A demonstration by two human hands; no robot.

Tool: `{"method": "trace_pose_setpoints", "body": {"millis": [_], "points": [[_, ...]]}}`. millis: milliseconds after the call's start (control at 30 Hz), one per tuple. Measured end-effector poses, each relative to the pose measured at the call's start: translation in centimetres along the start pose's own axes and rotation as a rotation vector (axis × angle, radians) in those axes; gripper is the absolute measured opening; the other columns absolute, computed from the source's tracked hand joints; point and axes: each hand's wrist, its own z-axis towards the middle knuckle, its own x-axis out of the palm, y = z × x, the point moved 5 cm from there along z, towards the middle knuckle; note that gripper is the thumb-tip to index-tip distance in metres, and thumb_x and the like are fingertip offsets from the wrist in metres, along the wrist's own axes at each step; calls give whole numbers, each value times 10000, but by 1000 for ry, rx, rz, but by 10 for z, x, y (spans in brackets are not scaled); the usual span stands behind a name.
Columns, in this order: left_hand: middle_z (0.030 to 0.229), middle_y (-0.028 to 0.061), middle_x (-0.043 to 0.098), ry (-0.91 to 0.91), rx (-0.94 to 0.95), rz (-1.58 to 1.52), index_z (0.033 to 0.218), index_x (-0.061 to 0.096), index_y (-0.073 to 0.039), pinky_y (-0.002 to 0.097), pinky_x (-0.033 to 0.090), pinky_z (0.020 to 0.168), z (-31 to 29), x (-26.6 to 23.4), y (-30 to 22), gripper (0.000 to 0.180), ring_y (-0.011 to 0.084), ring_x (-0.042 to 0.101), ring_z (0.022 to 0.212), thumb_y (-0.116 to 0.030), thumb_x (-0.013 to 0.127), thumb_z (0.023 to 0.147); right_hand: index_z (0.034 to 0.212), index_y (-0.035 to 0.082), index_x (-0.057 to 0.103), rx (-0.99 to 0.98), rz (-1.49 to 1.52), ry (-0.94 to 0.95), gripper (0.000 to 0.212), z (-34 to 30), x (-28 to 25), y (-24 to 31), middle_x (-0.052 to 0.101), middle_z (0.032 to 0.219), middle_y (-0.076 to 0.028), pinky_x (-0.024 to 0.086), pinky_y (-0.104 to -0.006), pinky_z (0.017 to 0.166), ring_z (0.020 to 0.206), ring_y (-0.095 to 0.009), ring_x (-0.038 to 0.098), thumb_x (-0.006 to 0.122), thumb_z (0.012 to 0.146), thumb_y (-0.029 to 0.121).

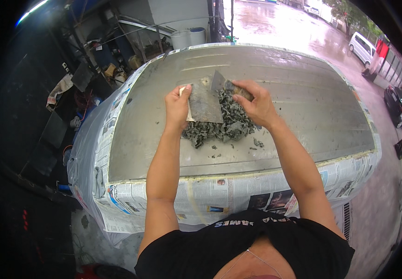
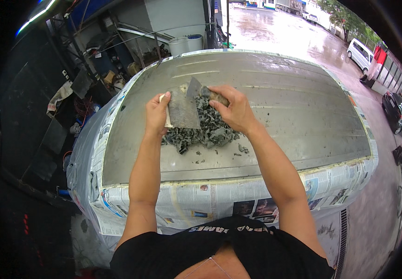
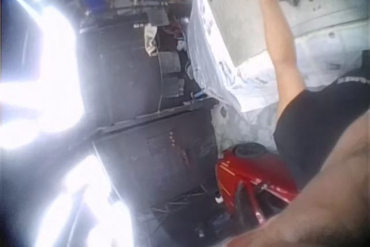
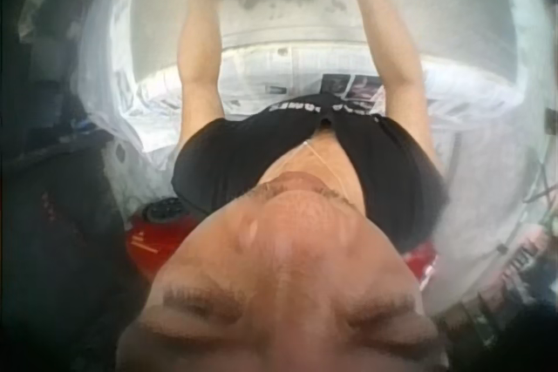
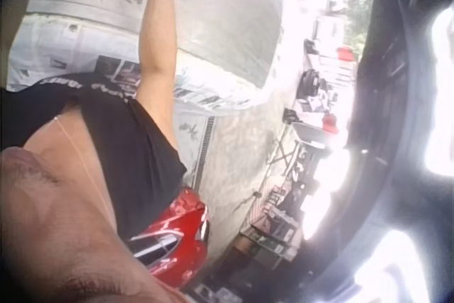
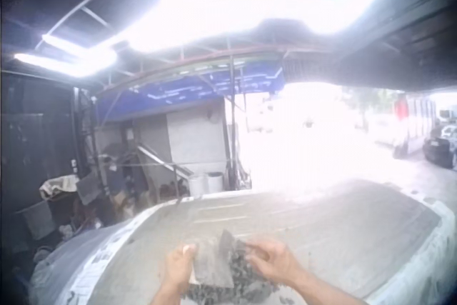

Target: The person scrapes a thick, grey, paste-like substance from the hood of a car using two metal scrapers. They repeatedly scrape the surface, gathering the material into a central pile.

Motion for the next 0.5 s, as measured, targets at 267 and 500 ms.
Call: {"method": "trace_pose_setpoints", "body": {"millis": [267,500], "points": [[728,-25,606,-54,91,194,939,673,-1,256,407,570,9,-20,11,212,67,512,645,-199,640,1007,1204,9,680,250,-331,98,316,-48,-3,-76,711,1027,-182,533,-383,806,861,-316,677,659,939,181],[661,-47,551,-78,306,597,913,669,2,266,337,524,-11,15,-10,303,48,436,607,-292,673,988,1119,20,716,529,214,457,318,-26,10,-11,699,776,-49,489,-310,602,607,-127,571,568,990,270]]}}
